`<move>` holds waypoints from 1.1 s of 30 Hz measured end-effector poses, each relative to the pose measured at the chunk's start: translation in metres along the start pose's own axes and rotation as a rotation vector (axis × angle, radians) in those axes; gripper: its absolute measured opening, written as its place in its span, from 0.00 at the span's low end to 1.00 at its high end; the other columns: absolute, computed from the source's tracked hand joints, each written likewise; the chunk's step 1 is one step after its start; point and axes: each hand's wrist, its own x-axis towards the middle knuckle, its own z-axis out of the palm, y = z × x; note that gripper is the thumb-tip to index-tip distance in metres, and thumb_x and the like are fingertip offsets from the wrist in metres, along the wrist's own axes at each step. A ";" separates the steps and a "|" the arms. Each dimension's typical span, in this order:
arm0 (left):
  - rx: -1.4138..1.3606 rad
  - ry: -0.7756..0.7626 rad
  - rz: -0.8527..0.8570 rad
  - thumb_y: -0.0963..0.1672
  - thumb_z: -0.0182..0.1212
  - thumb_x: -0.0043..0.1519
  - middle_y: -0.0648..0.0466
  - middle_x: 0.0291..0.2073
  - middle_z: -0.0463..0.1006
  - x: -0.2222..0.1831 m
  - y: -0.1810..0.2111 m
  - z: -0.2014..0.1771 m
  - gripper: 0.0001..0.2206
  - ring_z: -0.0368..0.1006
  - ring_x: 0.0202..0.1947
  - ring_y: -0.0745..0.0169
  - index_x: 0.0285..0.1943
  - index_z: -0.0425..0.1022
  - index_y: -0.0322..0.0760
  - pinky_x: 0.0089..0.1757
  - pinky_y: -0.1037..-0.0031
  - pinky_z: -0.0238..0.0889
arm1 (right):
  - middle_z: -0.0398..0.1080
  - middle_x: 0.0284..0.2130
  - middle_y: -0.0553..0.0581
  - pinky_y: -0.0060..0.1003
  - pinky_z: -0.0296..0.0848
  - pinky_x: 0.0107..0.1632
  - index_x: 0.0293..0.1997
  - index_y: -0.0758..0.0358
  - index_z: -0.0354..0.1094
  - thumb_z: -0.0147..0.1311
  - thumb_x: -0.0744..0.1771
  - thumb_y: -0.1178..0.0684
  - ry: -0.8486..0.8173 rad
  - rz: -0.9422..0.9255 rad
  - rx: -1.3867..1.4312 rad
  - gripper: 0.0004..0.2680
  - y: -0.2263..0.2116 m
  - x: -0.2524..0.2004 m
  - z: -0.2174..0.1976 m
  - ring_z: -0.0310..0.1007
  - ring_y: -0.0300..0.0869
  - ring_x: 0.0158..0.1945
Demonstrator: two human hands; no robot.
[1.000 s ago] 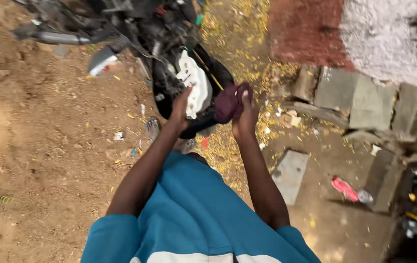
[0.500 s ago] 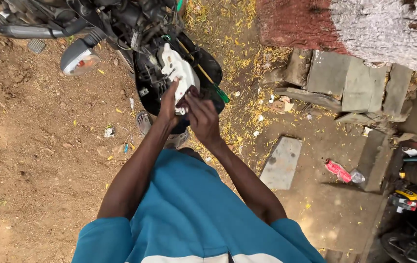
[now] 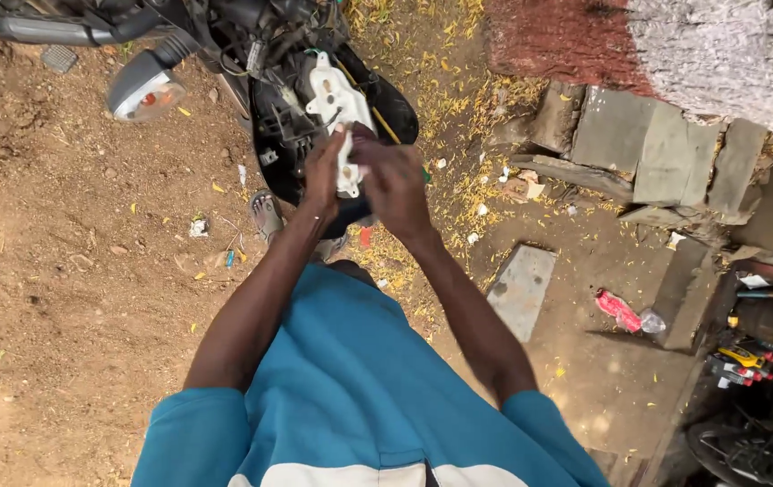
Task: Replacing or repairing a motorcycle headlight assembly using tools.
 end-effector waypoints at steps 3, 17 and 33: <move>-0.088 -0.096 0.007 0.51 0.63 0.67 0.49 0.40 0.81 0.006 -0.003 -0.003 0.22 0.79 0.37 0.63 0.57 0.74 0.27 0.39 0.74 0.74 | 0.77 0.49 0.61 0.44 0.70 0.52 0.52 0.70 0.75 0.65 0.62 0.56 -0.225 -0.400 -0.395 0.15 0.000 0.001 0.005 0.68 0.54 0.47; 0.068 0.047 0.021 0.52 0.67 0.61 0.48 0.39 0.82 0.010 0.006 0.010 0.27 0.78 0.34 0.64 0.58 0.74 0.24 0.35 0.72 0.72 | 0.79 0.42 0.58 0.47 0.73 0.51 0.49 0.63 0.76 0.63 0.62 0.62 -0.275 -0.370 -0.269 0.11 0.010 -0.006 -0.002 0.74 0.52 0.45; 0.321 -0.107 0.303 0.45 0.67 0.60 0.39 0.47 0.78 0.039 -0.031 -0.020 0.26 0.77 0.32 0.55 0.65 0.70 0.24 0.36 0.66 0.72 | 0.75 0.46 0.57 0.36 0.74 0.44 0.45 0.66 0.69 0.57 0.68 0.64 -0.023 0.125 0.320 0.04 0.010 -0.014 0.021 0.73 0.42 0.42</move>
